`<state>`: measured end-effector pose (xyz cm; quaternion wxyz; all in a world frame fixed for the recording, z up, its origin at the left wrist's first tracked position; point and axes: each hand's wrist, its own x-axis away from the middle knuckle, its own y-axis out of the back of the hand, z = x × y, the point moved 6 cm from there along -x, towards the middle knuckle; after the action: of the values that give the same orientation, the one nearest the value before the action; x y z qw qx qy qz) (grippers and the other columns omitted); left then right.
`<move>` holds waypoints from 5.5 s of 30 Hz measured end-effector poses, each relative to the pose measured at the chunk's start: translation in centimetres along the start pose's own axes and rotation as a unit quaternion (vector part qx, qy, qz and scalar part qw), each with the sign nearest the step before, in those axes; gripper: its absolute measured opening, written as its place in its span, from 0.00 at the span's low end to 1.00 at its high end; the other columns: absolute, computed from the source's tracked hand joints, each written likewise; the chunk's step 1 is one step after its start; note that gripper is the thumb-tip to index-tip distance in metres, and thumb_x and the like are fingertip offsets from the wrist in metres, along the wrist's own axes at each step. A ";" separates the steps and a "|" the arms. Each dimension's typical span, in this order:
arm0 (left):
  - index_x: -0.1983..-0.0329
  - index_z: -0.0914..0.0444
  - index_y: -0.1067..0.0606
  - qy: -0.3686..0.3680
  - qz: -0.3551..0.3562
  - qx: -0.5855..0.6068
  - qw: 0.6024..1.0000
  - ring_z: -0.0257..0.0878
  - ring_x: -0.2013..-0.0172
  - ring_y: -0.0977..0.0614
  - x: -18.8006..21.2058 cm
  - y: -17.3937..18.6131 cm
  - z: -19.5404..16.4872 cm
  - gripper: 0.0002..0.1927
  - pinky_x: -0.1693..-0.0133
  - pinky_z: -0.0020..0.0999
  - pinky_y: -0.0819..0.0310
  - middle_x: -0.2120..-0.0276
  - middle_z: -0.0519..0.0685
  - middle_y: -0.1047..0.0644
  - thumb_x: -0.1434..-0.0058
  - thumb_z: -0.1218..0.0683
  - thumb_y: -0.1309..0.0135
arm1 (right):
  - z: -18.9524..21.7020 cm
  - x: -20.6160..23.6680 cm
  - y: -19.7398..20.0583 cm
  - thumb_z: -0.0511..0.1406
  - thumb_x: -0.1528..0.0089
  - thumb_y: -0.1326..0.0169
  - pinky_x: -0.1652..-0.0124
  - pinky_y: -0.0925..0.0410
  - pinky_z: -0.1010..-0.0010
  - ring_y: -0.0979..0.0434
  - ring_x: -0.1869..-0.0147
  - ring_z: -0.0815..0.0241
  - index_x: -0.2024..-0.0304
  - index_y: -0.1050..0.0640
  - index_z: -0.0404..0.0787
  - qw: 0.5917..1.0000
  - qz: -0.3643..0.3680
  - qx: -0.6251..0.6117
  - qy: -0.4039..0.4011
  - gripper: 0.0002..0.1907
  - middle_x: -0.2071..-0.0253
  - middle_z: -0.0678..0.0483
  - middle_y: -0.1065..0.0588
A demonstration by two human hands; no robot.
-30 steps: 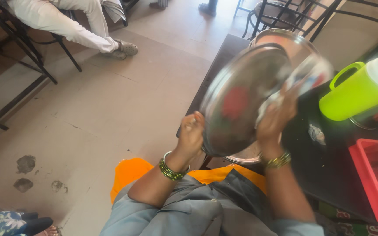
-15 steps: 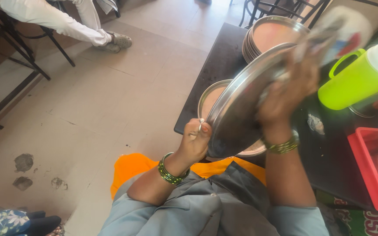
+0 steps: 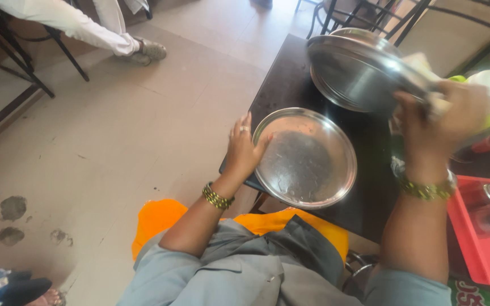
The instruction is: The person wipes several round metal trays with a cloth, handling them one at a time. They flip each tray to wipe both sides and place the cleaned trays into a stack on the table.
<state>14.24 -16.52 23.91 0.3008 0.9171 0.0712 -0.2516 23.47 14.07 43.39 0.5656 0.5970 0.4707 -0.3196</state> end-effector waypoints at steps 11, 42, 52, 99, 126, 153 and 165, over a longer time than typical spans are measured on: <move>0.46 0.69 0.24 0.060 0.072 0.005 0.996 0.56 0.45 0.24 1.4 -4.8 4.5 0.21 0.42 0.48 0.33 0.47 0.59 0.24 0.43 0.59 0.43 | -1.3 3.6 -14.4 0.28 0.39 0.37 0.43 0.40 0.58 0.28 0.44 0.56 0.53 0.24 0.49 0.982 0.155 0.063 0.091 0.15 0.50 0.59 0.26; 0.50 0.65 0.26 0.155 0.032 0.148 0.976 0.38 0.64 0.23 1.3 -5.1 6.9 0.20 0.62 0.33 0.28 0.66 0.49 0.25 0.45 0.57 0.38 | -2.2 15.9 -5.9 0.34 0.41 0.42 0.47 0.38 0.47 0.29 0.44 0.42 0.53 0.22 0.40 0.957 0.198 0.079 -0.198 0.13 0.52 0.46 0.26; 0.54 0.65 0.26 0.069 -0.037 0.159 0.984 0.37 0.72 0.26 2.9 -2.8 3.2 0.10 0.69 0.32 0.29 0.64 0.49 0.29 0.37 0.56 0.43 | -5.7 4.3 -19.0 0.38 0.32 0.47 0.39 0.38 0.56 0.27 0.42 0.60 0.59 0.17 0.53 0.920 0.277 0.245 0.128 0.07 0.55 0.62 0.23; 0.39 0.72 0.31 0.286 -0.107 0.566 0.766 0.38 0.53 0.24 1.3 -7.6 4.6 0.25 0.51 0.34 0.27 0.51 0.54 0.23 0.24 0.46 0.57 | 17.0 8.7 -3.1 0.34 0.47 0.39 0.57 0.29 0.61 0.23 0.57 0.52 0.63 0.23 0.45 0.914 0.270 -0.277 0.118 0.10 0.60 0.51 0.23; 0.30 0.68 0.37 -0.029 -0.062 0.263 0.962 0.36 0.83 0.35 3.8 1.1 -7.4 0.23 0.76 0.31 0.38 0.82 0.52 0.34 0.27 0.62 0.54 | 8.3 8.8 -13.4 0.50 0.23 0.69 0.30 0.47 0.54 0.40 0.30 0.43 0.21 0.44 0.40 0.929 0.160 -0.252 -0.220 0.33 0.34 0.37 0.36; 0.33 0.69 0.32 0.073 -0.057 0.249 0.964 0.32 0.80 0.39 3.4 0.7 -2.7 0.22 0.75 0.32 0.42 0.82 0.49 0.39 0.25 0.53 0.56 | 9.5 11.2 -11.2 0.44 0.25 0.54 0.36 0.37 0.61 0.32 0.37 0.51 0.28 0.33 0.34 0.884 0.245 -0.237 -0.321 0.28 0.39 0.36 0.35; 0.30 0.65 0.39 -0.149 -0.123 0.265 0.945 0.49 0.56 0.18 3.1 1.7 -6.8 0.17 0.56 0.28 0.23 0.50 0.65 0.24 0.18 0.59 0.58 | 8.9 11.6 -13.3 0.49 0.22 0.71 0.22 0.56 0.50 0.54 0.15 0.44 0.21 0.45 0.38 0.932 0.200 -0.233 -0.192 0.32 0.18 0.43 0.48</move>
<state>20.21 -13.95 27.95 0.0205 0.9000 0.0691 -0.4299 16.58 6.57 26.44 0.8206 0.4577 0.2852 -0.1893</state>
